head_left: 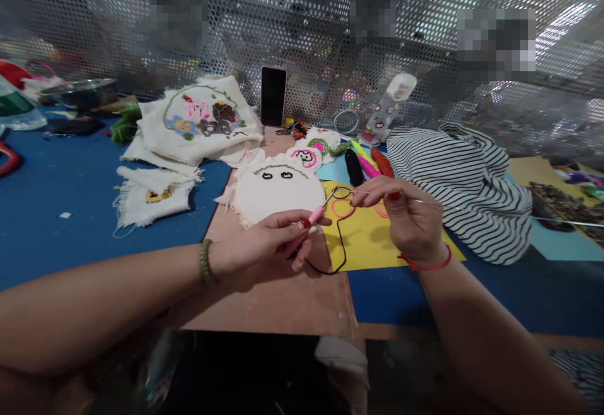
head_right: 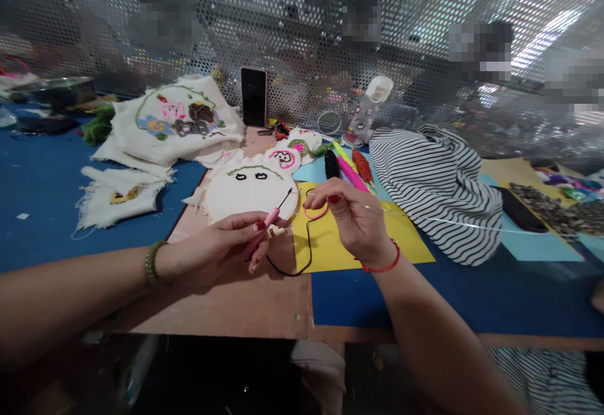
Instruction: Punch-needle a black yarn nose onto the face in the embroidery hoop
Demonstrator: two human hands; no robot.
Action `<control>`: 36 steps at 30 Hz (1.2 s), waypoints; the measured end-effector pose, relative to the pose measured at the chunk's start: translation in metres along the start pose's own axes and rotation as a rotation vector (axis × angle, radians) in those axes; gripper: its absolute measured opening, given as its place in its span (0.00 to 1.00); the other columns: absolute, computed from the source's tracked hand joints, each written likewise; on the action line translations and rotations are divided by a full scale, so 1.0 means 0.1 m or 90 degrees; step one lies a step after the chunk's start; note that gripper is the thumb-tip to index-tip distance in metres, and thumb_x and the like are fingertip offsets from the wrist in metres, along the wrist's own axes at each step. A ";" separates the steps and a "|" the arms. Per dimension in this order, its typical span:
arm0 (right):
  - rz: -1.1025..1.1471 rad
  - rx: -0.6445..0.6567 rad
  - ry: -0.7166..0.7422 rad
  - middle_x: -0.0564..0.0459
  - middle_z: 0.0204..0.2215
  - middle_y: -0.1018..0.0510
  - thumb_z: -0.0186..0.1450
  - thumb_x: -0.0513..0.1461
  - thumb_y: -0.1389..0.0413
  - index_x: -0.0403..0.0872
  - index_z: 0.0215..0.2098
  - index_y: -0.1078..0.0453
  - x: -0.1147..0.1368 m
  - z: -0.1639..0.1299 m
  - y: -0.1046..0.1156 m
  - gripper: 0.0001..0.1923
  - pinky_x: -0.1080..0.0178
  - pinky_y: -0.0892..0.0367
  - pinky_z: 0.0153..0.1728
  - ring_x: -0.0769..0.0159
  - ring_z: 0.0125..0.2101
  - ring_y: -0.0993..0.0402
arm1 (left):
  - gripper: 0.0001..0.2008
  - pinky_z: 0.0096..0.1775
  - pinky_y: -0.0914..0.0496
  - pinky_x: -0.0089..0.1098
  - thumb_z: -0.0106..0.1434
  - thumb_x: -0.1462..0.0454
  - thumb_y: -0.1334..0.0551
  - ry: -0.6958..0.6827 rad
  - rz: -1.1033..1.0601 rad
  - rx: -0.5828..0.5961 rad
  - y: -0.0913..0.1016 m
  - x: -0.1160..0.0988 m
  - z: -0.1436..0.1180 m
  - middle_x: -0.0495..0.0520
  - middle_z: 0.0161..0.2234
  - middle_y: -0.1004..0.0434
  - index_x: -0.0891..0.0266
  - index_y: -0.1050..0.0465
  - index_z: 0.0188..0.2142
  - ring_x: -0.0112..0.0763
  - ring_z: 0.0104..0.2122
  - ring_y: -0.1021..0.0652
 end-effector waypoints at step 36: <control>0.116 -0.039 -0.186 0.52 0.32 0.17 0.72 0.45 0.43 0.50 0.42 0.22 -0.37 -0.07 0.03 0.10 0.62 0.23 0.35 0.66 0.34 0.19 | 0.23 0.26 0.45 0.26 0.64 0.56 0.33 -0.024 0.067 -0.097 0.08 -0.14 -0.01 0.45 0.25 0.30 0.60 0.28 0.56 0.24 0.24 0.31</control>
Point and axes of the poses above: each hand's wrist, its own z-axis towards the middle knuckle, its own y-axis out of the back of the hand, x = y × z, the point moved 10 cm from there along z, towards the middle knuckle
